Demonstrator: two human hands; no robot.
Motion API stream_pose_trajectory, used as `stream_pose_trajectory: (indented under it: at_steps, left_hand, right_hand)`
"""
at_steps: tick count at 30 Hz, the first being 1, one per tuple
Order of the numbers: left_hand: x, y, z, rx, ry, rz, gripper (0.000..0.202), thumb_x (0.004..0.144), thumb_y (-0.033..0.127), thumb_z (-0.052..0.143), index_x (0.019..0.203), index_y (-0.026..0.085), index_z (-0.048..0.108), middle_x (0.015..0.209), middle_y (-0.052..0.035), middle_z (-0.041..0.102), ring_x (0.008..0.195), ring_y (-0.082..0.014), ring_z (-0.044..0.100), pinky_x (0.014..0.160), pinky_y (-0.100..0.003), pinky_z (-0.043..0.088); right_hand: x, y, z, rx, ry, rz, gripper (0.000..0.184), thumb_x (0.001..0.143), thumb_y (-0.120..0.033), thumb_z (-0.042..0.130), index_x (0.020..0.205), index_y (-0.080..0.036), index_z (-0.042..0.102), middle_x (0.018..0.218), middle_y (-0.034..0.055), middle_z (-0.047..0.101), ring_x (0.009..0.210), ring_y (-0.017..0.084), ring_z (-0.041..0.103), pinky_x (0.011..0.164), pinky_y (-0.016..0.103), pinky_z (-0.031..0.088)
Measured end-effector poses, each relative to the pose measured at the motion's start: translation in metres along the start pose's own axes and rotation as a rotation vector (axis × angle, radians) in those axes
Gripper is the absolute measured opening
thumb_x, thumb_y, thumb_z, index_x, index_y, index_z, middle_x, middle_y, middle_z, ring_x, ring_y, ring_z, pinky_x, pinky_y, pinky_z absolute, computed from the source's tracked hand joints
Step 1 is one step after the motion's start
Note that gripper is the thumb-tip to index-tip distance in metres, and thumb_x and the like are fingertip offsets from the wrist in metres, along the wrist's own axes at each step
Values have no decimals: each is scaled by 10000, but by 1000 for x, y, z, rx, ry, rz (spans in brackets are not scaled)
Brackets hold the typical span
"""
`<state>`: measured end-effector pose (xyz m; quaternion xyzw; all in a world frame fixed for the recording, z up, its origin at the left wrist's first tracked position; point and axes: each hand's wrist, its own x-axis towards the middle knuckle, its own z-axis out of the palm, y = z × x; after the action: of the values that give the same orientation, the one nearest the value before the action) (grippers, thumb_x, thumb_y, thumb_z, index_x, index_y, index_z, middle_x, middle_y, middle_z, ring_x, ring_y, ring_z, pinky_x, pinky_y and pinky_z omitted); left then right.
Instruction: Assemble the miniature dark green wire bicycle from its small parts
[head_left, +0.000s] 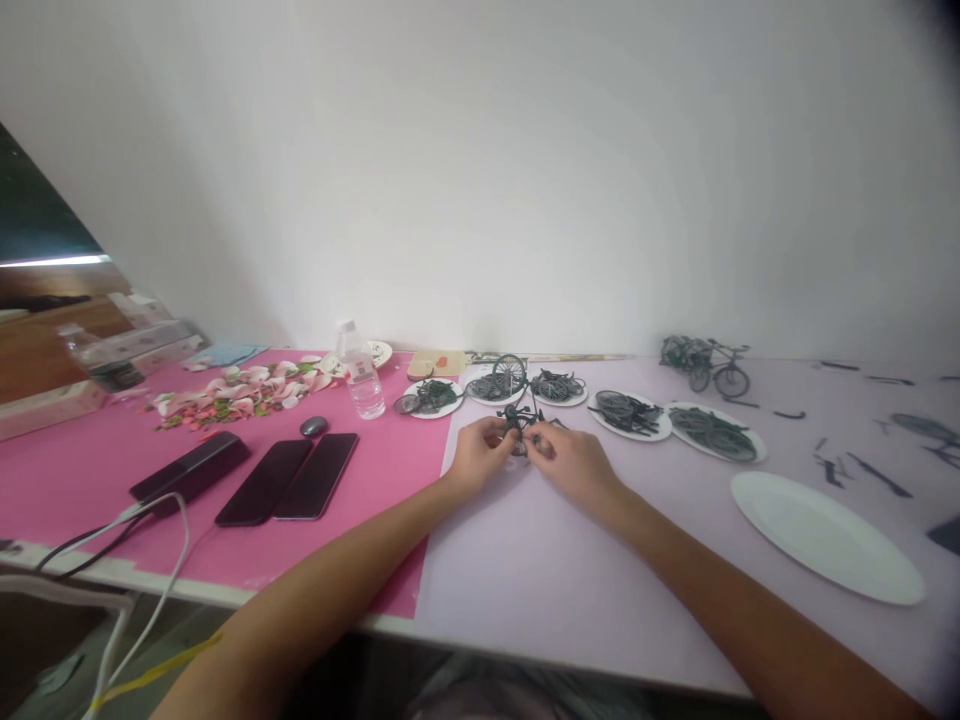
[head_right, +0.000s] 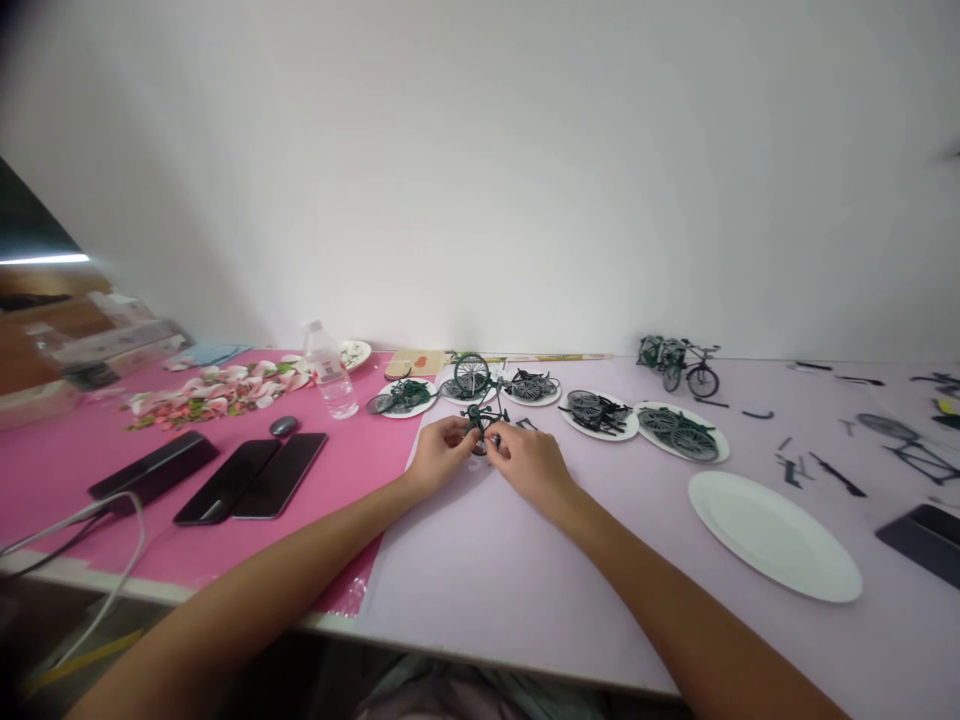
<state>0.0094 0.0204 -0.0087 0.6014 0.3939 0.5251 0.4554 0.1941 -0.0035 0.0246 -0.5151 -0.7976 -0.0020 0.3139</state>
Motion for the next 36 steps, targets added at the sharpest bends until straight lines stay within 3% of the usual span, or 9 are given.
stream_pose_trajectory:
  at_steps: [14, 28, 36]
  left_hand:
    - [-2, 3, 1, 39, 16, 3, 272, 896, 375, 747, 969, 119, 692, 879, -107, 767, 745, -198, 757, 600, -225, 572]
    - [-1, -1, 0, 54, -1, 25, 367, 897, 462, 739, 1011, 113, 726, 935, -126, 769, 759, -201, 751, 600, -235, 579]
    - [2, -7, -1, 96, 19, 23, 339, 899, 436, 738, 1010, 116, 730, 933, -123, 768, 753, -205, 752, 604, -240, 575]
  right_hand:
    - [2, 0, -1, -60, -45, 19, 119, 948, -300, 616, 967, -262, 727, 745, -16, 734, 603, 165, 639, 604, 254, 347]
    - [0, -2, -1, 6, -36, 38, 100, 914, -294, 625, 955, -264, 711, 690, -29, 699, 591, 161, 624, 621, 252, 370]
    - [1, 1, 2, -124, -52, -6, 102, 949, -285, 619, 971, -259, 715, 736, -3, 741, 627, 180, 654, 623, 253, 346]
